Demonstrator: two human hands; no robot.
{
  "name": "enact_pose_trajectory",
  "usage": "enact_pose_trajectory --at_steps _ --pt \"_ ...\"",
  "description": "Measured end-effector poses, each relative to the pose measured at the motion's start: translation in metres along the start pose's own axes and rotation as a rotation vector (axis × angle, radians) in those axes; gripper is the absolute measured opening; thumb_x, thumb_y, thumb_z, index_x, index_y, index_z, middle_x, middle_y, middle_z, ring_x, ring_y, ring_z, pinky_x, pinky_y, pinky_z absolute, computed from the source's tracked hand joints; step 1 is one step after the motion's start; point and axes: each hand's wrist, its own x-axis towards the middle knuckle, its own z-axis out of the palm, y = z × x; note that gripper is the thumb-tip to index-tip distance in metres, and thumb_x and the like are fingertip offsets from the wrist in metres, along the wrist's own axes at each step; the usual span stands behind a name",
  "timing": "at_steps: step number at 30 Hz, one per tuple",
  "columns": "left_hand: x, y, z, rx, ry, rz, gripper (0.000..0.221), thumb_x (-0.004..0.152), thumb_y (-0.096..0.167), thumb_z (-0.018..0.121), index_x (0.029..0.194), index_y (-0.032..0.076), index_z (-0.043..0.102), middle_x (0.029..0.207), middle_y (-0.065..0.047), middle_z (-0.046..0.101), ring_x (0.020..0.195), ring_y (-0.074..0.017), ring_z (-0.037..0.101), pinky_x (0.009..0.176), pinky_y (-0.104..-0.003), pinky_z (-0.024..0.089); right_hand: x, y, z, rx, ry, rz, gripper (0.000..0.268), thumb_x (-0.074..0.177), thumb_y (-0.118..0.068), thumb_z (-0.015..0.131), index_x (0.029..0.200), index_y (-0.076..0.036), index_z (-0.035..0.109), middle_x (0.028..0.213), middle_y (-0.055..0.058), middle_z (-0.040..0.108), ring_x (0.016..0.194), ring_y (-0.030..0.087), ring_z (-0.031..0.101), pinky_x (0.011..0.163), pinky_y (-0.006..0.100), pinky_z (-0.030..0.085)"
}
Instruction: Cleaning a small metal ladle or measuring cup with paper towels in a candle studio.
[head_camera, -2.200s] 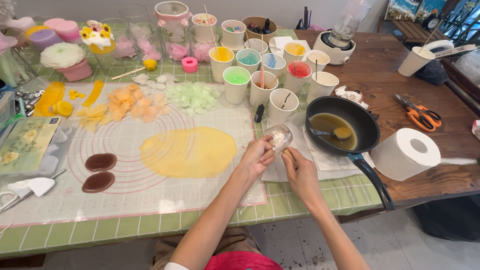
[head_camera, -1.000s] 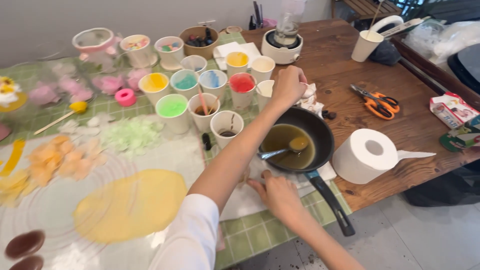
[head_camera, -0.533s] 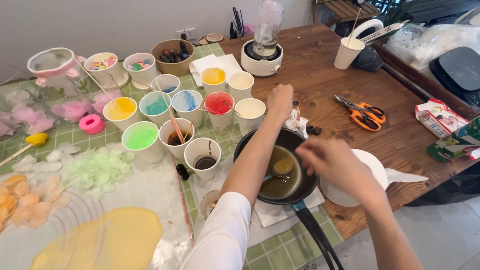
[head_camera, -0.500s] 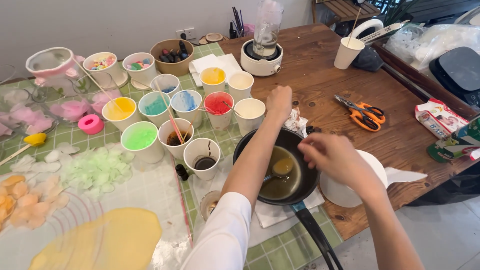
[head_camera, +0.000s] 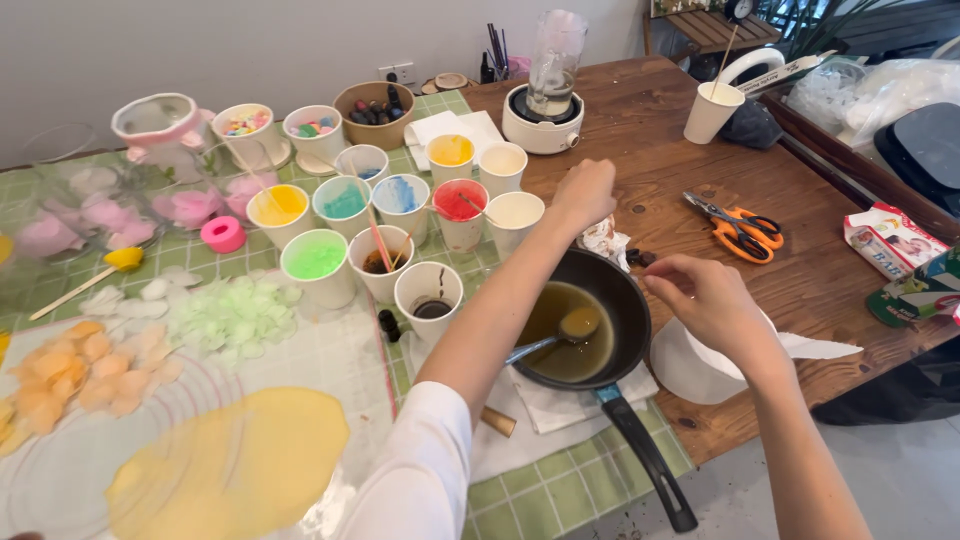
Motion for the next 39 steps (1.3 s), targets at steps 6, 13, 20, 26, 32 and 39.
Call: enact_pose_trajectory --at_steps 6,13,20,26,32,39 --pt "-0.081 0.044 -0.1 -0.221 0.09 0.097 0.011 0.082 0.011 0.069 0.087 0.009 0.078 0.088 -0.015 0.078 0.086 -0.032 0.075 0.077 -0.043 0.058 -0.052 -0.034 0.025 0.241 -0.06 -0.118 0.025 0.093 -0.019 0.067 0.11 -0.003 0.074 0.088 0.009 0.081 0.081 0.015 0.077 0.075 0.032 0.06" --pt "-0.236 0.006 -0.202 -0.368 0.14 0.228 0.012 0.083 0.018 0.074 0.088 0.007 0.077 0.079 -0.005 0.076 0.069 -0.0175 0.071 0.067 -0.033 0.057 -0.131 -0.081 0.098 0.151 -0.277 -0.085 0.027 0.092 -0.021 0.069 0.112 -0.004 0.076 0.084 0.01 0.081 0.072 0.02 0.075 0.069 0.034 0.059" --pt "-0.369 -0.041 -0.266 -0.556 0.085 -0.183 0.012 0.087 0.013 0.075 0.09 0.001 0.076 0.077 -0.003 0.075 0.068 -0.009 0.072 0.062 -0.025 0.056 -0.136 -0.084 0.167 -0.203 -0.081 -0.279 0.036 0.086 -0.028 0.074 0.116 -0.007 0.072 0.096 0.019 0.075 0.089 0.04 0.071 0.075 0.049 0.055" --pt "-0.41 -0.071 -0.3 -0.689 0.149 -0.179 0.009 0.09 0.007 0.072 0.091 -0.002 0.074 0.085 -0.006 0.076 0.073 -0.0101 0.072 0.066 -0.025 0.059 -0.14 -0.098 0.166 -0.281 -0.161 -0.122 0.028 0.093 -0.035 0.069 0.11 -0.014 0.077 0.091 0.015 0.076 0.087 0.036 0.072 0.076 0.047 0.055" --pt "-0.35 -0.058 -0.324 -0.731 0.151 -0.097 0.014 0.093 0.012 0.071 0.089 -0.001 0.074 0.085 -0.006 0.077 0.069 -0.0088 0.071 0.064 -0.023 0.058 -0.098 -0.105 0.089 0.414 -0.393 -0.085 0.036 0.098 -0.035 0.06 0.109 -0.004 0.075 0.082 0.003 0.073 0.073 0.012 0.066 0.064 0.028 0.052" --pt "-0.185 -0.068 -0.323 -0.755 0.123 -0.013 0.028 0.096 0.028 0.071 0.086 0.002 0.076 0.079 -0.006 0.077 0.063 -0.0079 0.072 0.056 -0.022 0.057 0.012 -0.078 -0.014 0.765 -0.337 0.174 0.042 0.105 -0.034 0.054 0.108 0.004 0.07 0.079 0.0 0.061 0.069 0.009 0.054 0.064 0.025 0.046"
